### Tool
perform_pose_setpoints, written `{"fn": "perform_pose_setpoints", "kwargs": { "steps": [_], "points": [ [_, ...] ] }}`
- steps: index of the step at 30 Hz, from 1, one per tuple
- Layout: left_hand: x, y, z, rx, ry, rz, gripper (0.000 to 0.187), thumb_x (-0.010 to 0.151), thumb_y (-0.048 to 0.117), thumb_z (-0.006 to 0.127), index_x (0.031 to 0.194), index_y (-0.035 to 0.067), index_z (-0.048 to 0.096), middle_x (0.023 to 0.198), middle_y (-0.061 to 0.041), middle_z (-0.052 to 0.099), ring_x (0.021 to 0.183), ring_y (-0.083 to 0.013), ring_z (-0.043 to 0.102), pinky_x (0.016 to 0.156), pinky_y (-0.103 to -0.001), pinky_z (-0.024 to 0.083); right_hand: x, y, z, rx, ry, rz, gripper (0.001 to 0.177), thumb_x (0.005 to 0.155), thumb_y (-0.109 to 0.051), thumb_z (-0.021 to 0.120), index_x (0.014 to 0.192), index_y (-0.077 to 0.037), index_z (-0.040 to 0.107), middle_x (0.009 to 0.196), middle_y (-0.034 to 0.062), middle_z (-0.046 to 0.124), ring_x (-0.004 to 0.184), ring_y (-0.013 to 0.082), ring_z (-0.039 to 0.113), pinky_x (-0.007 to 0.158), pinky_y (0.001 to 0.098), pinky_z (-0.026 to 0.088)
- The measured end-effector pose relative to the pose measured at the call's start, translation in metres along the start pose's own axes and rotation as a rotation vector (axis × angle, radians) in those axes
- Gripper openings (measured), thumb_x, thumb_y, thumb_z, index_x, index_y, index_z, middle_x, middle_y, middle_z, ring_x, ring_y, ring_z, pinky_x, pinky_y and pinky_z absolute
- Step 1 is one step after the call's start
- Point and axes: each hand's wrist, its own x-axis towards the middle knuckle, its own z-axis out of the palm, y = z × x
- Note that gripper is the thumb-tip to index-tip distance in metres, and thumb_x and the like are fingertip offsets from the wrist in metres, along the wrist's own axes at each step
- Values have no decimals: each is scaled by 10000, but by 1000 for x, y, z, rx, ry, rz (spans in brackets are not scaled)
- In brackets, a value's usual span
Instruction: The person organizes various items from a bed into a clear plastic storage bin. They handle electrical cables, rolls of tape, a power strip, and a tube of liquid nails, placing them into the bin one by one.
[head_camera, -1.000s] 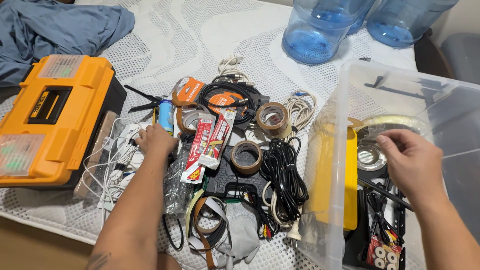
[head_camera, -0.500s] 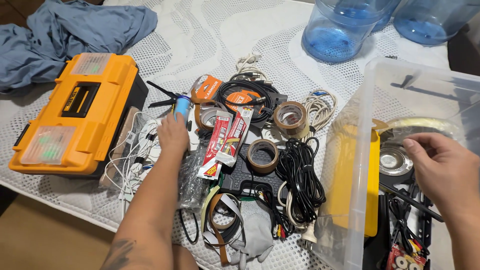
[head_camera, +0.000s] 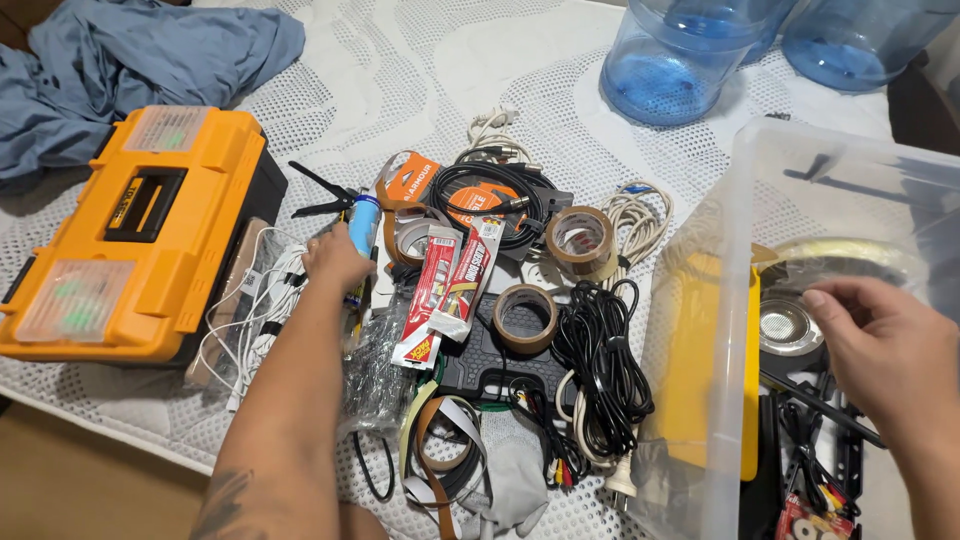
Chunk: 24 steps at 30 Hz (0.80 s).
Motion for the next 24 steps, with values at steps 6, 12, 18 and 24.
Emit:
{"fn": "perform_pose_setpoints", "kwargs": {
  "steps": [6, 12, 18, 24],
  "points": [
    [12, 28, -4, -57, -35, -122, 1031, 655, 352, 922, 1478, 106, 352, 1370, -249, 545, 1348, -443, 452, 1098, -520, 391, 2, -9, 3, 10, -39, -53, 219, 987, -185, 716, 1112, -7, 750, 858, 68, 734, 747, 118, 638, 688, 279, 504],
    [-17, 53, -42, -256, 121, -72, 1130, 738, 270, 856, 1598, 89, 146, 1369, -348, 443, 1161, -512, 590, 969, -521, 513, 2, -19, 3, 26, -10, -103, 209, 980, -184, 720, 1098, -14, 750, 862, 77, 729, 738, 123, 633, 683, 281, 501],
    [-58, 104, -154, -347, 385, 231, 1059, 672, 186, 860, 1527, 60, 248, 1349, -322, 471, 1181, -511, 558, 1014, -524, 479, 9, -14, 0, 80, 70, -202, 218, 946, -180, 723, 1076, -5, 741, 878, 118, 718, 697, 187, 638, 664, 314, 510],
    [-128, 203, -279, -634, 533, 879, 833, 730, 133, 861, 1399, 32, 376, 1152, -219, 631, 1053, -382, 673, 900, -499, 578, 26, -19, -5, 216, 153, -305, 199, 936, -185, 689, 1005, -7, 746, 884, 128, 731, 776, 209, 687, 730, 355, 537]
  ]
}}
